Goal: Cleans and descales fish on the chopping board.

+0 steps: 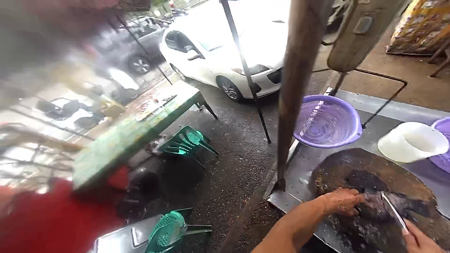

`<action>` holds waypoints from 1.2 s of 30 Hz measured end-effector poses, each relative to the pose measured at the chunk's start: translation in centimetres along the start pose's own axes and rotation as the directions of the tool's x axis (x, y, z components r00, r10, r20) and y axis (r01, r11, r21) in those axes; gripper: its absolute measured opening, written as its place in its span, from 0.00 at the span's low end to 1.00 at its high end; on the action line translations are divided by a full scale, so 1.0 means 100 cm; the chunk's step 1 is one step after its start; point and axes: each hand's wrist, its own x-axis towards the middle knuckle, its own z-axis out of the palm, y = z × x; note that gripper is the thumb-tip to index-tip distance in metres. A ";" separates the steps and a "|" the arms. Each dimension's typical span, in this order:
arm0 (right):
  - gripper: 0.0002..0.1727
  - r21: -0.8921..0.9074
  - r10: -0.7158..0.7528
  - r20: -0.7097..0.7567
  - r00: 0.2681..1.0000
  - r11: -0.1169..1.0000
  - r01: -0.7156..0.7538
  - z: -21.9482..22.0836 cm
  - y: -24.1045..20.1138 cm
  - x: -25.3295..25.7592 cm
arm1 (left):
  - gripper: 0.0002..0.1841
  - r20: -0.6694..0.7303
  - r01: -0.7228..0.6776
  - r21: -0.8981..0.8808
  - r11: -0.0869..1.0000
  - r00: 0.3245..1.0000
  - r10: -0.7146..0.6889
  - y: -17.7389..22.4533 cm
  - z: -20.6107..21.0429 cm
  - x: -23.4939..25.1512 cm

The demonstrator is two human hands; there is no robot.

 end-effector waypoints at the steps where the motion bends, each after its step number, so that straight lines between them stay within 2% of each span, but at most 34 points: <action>1: 0.29 0.067 0.032 -0.113 0.993 0.997 -0.025 0.023 0.005 -0.002 | 0.26 0.007 0.030 -0.042 0.999 1.000 -0.029 0.008 0.000 -0.005; 3: 0.29 0.160 0.161 -0.255 0.953 0.980 -0.122 0.064 -0.007 -0.020 | 0.26 0.018 0.064 -0.085 0.994 0.998 -0.063 0.013 -0.001 -0.006; 4: 0.30 0.138 0.206 -0.229 0.951 0.974 -0.178 0.072 -0.012 -0.036 | 0.27 0.030 0.073 -0.084 0.994 0.997 -0.071 0.012 -0.001 -0.004; 6: 0.31 0.040 0.281 -0.022 0.959 0.959 -0.280 0.063 -0.003 -0.058 | 0.27 0.056 0.088 -0.016 0.996 0.995 -0.087 0.010 0.006 0.001; 8: 0.30 0.073 0.331 0.135 0.934 0.937 -0.343 0.044 0.024 -0.066 | 0.28 0.064 0.114 0.065 0.991 0.991 -0.118 0.011 0.011 0.003; 9: 0.30 0.150 0.351 0.135 0.927 0.917 -0.369 0.037 0.040 -0.068 | 0.30 0.063 0.121 0.095 0.988 0.990 -0.127 0.014 0.014 0.004; 12: 0.29 0.474 0.499 -0.049 0.865 0.774 -0.420 0.036 0.073 -0.075 | 0.37 0.117 0.142 0.129 0.981 0.981 -0.158 0.023 0.019 0.000; 14: 0.29 0.702 0.606 -0.055 0.794 0.589 -0.401 0.044 0.077 -0.080 | 0.42 0.162 0.250 -0.019 0.968 0.956 -0.243 0.030 0.014 -0.010; 15: 0.30 0.766 0.627 -0.036 0.778 0.517 -0.382 0.046 0.075 -0.082 | 0.43 0.167 0.332 -0.182 0.926 0.938 -0.304 0.031 0.011 -0.016; 16: 0.30 0.789 0.624 -0.035 0.781 0.497 -0.362 0.046 0.072 -0.083 | 0.42 0.160 0.393 -0.419 0.819 0.919 -0.360 0.031 0.010 -0.024; 17: 0.30 0.775 0.596 -0.046 0.802 0.528 -0.347 0.047 0.068 -0.081 | 0.38 0.158 0.402 -0.693 0.598 0.895 -0.417 0.033 0.013 -0.032; 18: 0.29 0.720 0.542 -0.056 0.839 0.604 -0.341 0.044 0.064 -0.077 | 0.32 0.207 0.369 -0.883 0.290 0.860 -0.466 0.037 0.016 -0.037; 19: 0.29 0.638 0.469 -0.052 0.882 0.695 -0.332 0.041 0.059 -0.069 | 0.28 0.282 0.341 -0.940 0.031 0.823 -0.493 0.040 0.016 -0.039; 20: 0.29 0.549 0.398 -0.037 0.917 0.775 -0.314 0.036 0.053 -0.059 | 0.24 0.347 0.335 -0.935 -0.120 0.785 -0.514 0.040 0.015 -0.036; 21: 0.29 0.457 0.341 -0.006 0.940 0.837 -0.301 0.029 0.049 -0.045 | 0.18 0.394 0.345 -0.918 -0.195 0.750 -0.531 0.038 0.015 -0.031; 23: 0.29 0.354 0.329 0.010 0.944 0.882 -0.311 0.019 0.047 -0.007 | 0.14 0.425 0.383 -0.902 -0.199 0.708 -0.565 0.035 0.015 -0.017; 26: 0.30 0.395 0.453 -0.011 0.892 0.821 -0.412 0.018 0.041 0.042 | 0.17 0.419 0.446 -0.888 -0.111 0.685 -0.596 0.037 0.015 0.003; 27: 0.30 0.415 0.471 -0.020 0.882 0.807 -0.421 0.021 0.028 0.045 | 0.16 0.425 0.472 -0.877 -0.088 0.678 -0.600 0.038 0.013 0.008; 29: 0.30 0.395 0.406 0.001 0.914 0.840 -0.373 0.026 0.006 0.026 | 0.12 0.464 0.535 -0.842 -0.075 0.646 -0.606 0.038 0.007 0.013; 32: 0.28 0.301 0.274 0.077 0.959 0.910 -0.284 0.003 0.027 0.008 | 0.16 0.516 0.598 -0.799 -0.067 0.623 -0.588 0.031 -0.003 0.019; 34: 0.28 0.336 0.338 0.029 0.941 0.883 -0.328 -0.007 0.047 0.027 | 0.17 0.541 0.623 -0.779 -0.064 0.617 -0.571 0.032 0.000 0.024; 36: 0.29 0.386 0.401 -0.016 0.916 0.847 -0.364 0.003 0.026 0.040 | 0.18 0.558 0.648 -0.760 -0.043 0.618 -0.555 0.037 0.004 0.028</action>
